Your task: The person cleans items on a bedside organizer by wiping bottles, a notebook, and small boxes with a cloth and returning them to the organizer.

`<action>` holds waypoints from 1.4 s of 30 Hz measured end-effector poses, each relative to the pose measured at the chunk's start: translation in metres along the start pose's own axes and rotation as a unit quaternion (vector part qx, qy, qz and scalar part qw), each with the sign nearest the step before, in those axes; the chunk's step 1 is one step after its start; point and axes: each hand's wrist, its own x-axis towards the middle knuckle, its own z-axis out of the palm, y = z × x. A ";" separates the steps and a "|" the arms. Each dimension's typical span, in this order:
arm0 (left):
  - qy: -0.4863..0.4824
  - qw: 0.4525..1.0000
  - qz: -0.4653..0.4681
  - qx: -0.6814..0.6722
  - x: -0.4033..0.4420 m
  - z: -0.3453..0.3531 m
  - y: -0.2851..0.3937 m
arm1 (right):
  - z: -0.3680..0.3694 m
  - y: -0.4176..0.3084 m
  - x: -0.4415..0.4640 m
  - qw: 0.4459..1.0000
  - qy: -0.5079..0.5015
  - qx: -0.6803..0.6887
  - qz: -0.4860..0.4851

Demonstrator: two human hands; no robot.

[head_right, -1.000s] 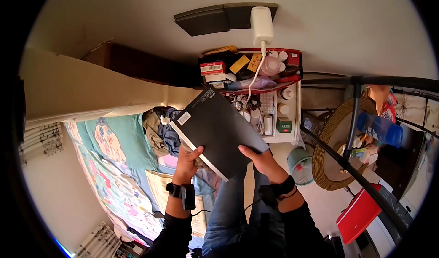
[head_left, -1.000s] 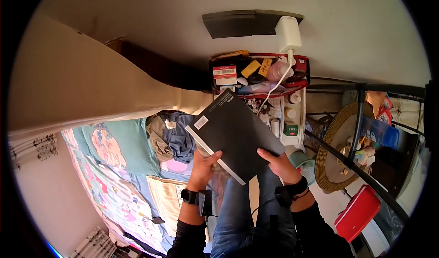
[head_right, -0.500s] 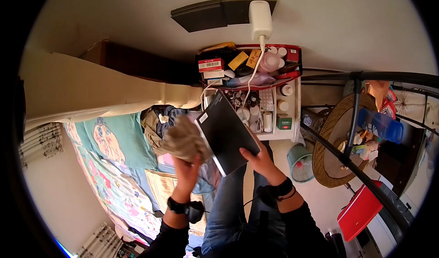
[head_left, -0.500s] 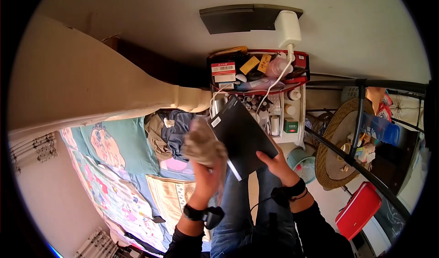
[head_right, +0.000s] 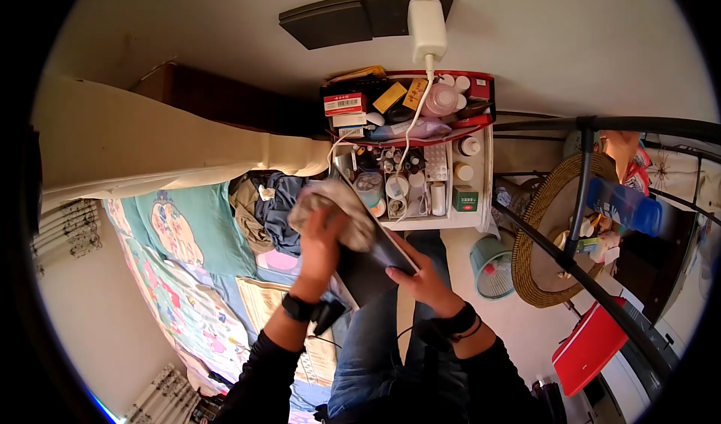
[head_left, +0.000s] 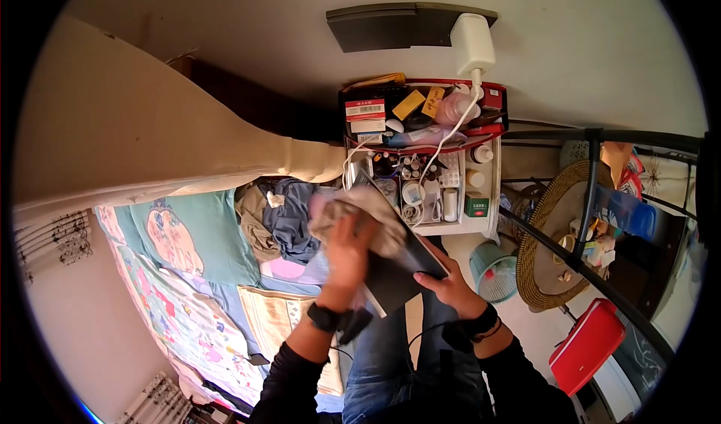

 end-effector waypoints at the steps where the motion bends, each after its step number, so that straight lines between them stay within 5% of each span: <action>1: 0.019 0.999 -0.037 -0.010 0.011 -0.001 -0.014 | 0.002 -0.007 -0.002 1.000 -0.017 0.008 0.013; 4: 0.002 0.982 -0.160 -0.100 0.031 -0.011 -0.034 | 0.004 -0.007 -0.004 0.999 -0.043 0.017 0.026; 6: 0.019 0.995 -0.091 -0.022 0.029 -0.014 -0.017 | 0.007 -0.006 -0.002 0.999 -0.015 0.044 0.023; 10: -0.089 0.990 0.007 -0.110 -0.013 -0.012 0.048 | 0.001 0.047 0.004 0.998 0.045 0.007 -0.045; 12: -0.118 0.985 0.035 -0.122 -0.026 -0.018 0.069 | -0.014 0.055 0.002 0.989 0.008 0.141 0.031; 14: -0.163 0.969 -0.008 -0.184 -0.025 -0.029 0.065 | -0.022 0.070 -0.006 0.863 -0.010 0.475 0.170; 15: -0.136 0.975 0.001 -0.177 -0.024 -0.026 0.055 | -0.016 0.054 -0.007 0.863 -0.011 0.475 0.172; 16: -0.108 0.979 0.013 -0.170 -0.022 -0.018 0.040 | -0.006 0.023 -0.006 0.970 -0.009 0.224 0.098; 17: -0.066 0.985 -0.035 -0.158 -0.020 -0.009 0.025 | -0.001 0.003 -0.005 0.999 -0.007 -0.046 0.015; 19: -0.050 0.988 -0.077 -0.120 -0.002 -0.007 -0.013 | -0.001 -0.002 -0.009 1.000 -0.015 0.007 0.020; 22: -0.116 0.943 -0.149 -0.273 0.003 -0.020 -0.049 | -0.002 -0.002 -0.018 0.996 0.003 0.077 0.054; 23: -0.116 0.943 -0.150 -0.273 0.000 -0.024 -0.049 | -0.004 -0.007 -0.018 0.976 0.024 0.203 0.079; 25: -0.150 0.949 -0.007 -0.277 -0.010 -0.037 -0.042 | -0.005 -0.008 -0.012 0.915 0.068 0.380 0.115; 26: -0.192 0.948 0.086 -0.238 -0.014 -0.043 -0.035 | -0.009 -0.007 -0.009 0.915 0.068 0.381 0.114; 28: -0.272 0.936 0.055 -0.218 -0.023 -0.055 -0.009 | -0.019 -0.001 -0.005 0.888 0.064 0.402 0.212; 36: -0.317 0.932 0.013 -0.173 -0.079 -0.035 -0.018 | -0.031 0.017 -0.007 0.849 -0.004 0.365 0.381; 39: -0.322 0.907 -0.073 -0.263 -0.086 -0.035 -0.027 | -0.026 0.005 0.004 0.886 0.008 0.283 0.368; 40: -0.322 0.907 -0.073 -0.262 -0.084 -0.040 -0.028 | -0.022 0.005 0.008 0.978 0.091 0.059 0.178; 41: -0.305 0.913 -0.079 -0.259 -0.082 -0.046 -0.028 | -0.017 0.004 0.013 0.971 0.166 -0.171 -0.030; 42: -0.287 0.919 -0.084 -0.257 -0.078 -0.050 -0.027 | -0.014 -0.006 0.018 0.971 0.167 -0.170 -0.032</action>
